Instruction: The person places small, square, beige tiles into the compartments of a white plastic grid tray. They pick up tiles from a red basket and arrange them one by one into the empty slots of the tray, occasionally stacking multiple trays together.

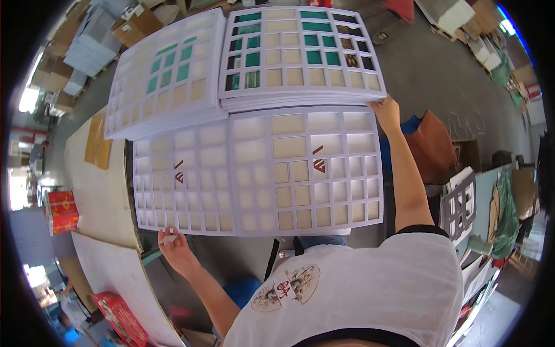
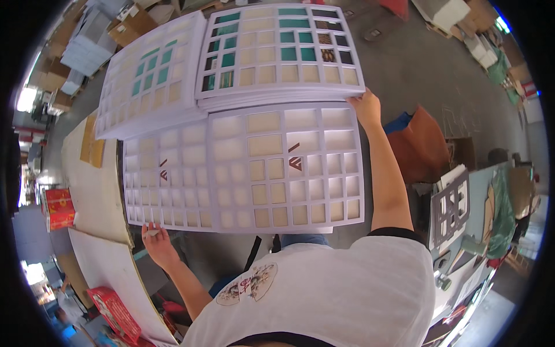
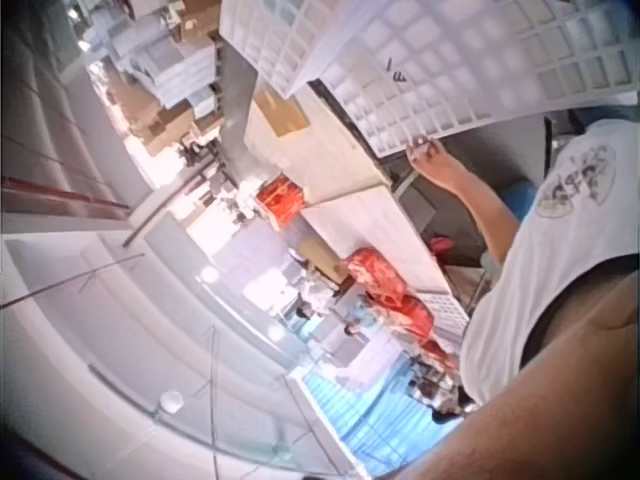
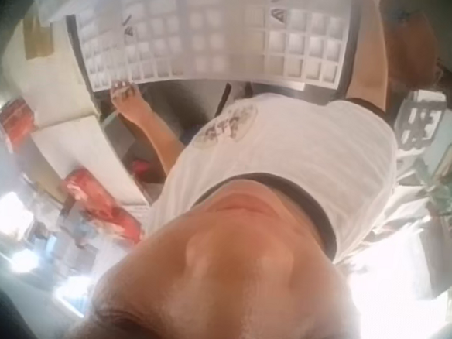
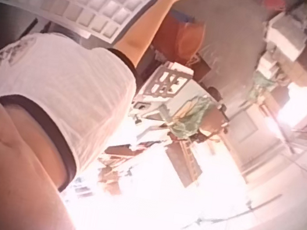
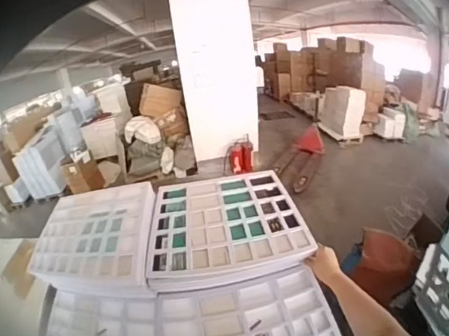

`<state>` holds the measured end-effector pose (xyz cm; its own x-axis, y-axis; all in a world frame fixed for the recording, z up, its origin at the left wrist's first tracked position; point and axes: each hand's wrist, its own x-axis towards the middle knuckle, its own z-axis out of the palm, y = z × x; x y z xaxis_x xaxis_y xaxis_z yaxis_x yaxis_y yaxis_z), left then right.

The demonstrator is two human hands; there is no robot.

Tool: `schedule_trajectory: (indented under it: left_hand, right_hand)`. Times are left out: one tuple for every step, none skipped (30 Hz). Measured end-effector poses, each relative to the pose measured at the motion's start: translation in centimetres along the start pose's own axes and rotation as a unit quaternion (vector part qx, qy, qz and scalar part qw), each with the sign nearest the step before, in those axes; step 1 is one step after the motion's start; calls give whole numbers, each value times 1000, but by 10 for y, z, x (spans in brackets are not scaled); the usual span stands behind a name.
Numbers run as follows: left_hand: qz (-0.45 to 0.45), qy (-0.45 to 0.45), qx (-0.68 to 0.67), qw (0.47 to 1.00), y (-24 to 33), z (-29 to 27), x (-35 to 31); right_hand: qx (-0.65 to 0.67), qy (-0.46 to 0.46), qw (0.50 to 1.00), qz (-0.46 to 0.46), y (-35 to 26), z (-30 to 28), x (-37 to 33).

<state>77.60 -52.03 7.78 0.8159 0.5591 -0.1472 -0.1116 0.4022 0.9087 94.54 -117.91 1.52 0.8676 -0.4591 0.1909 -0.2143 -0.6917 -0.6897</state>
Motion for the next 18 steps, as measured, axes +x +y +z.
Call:
schedule_trajectory:
  left_hand:
    - [-4, 1, 7, 1000, -3, 3, 0]
    - [-3, 8, 13, 1000, -6, 6, 1]
    - [-4, 10, 19, 1000, -9, 15, 5]
    - [-2, -27, -3, 1000, -12, 28, 7]
    - [2, -59, -24, 998, -16, 42, 5]
    - [-2, -104, 18, 994, -25, 56, 6]
    - [-6, -150, 59, 987, -37, 71, 9]
    - [15, -177, 148, 973, -51, 91, 7]
    - [33, -201, 236, 950, -68, 111, 12]
    - [-158, -212, 28, 964, -90, 115, 32]
    - [-198, -186, 95, 958, -75, 171, 15]
    - [-267, -256, 94, 924, -80, 192, 24]
    - [-265, -269, 89, 922, -88, 217, 26]
    - [-263, -281, 84, 919, -96, 240, 28]
    - [-274, -261, 99, 920, -108, 259, 33]
    - [-288, -246, 116, 918, -122, 277, 41]
    - [-293, -252, 112, 915, -145, 293, 54]
    - [-295, -253, 108, 915, -169, 300, 69]
  right_hand:
    - [1, 3, 1000, 1, 5, -2, 0]
    - [7, 3, 1000, -1, 11, -2, 1]
    - [10, 7, 1000, -2, 5, -2, 0]
    - [2, 5, 1000, 9, -2, -2, -3]
    - [-7, -2, 1000, 17, -21, -8, -6]
    - [-18, -5, 999, 26, -33, -12, -9]
    - [-12, 0, 1000, 26, -32, -11, -11]
    - [-5, 3, 1000, 25, -28, -9, -9]
    - [1, 6, 1000, 25, -27, -8, -9]
    - [3, 7, 1000, 14, -36, -4, -9]
    - [9, 11, 1000, 14, -32, -6, -10]
    - [20, 10, 1000, 8, -30, -4, -9]
    - [29, 10, 1000, 2, -29, -3, -7]
    - [32, 7, 999, -3, -30, -1, -7]
    - [42, 6, 999, -10, -29, 0, -8]
    - [51, 9, 999, -12, -24, -2, -9]
    - [58, 18, 998, -9, -13, -6, -10]
    - [79, 18, 997, -9, -3, -4, -9]
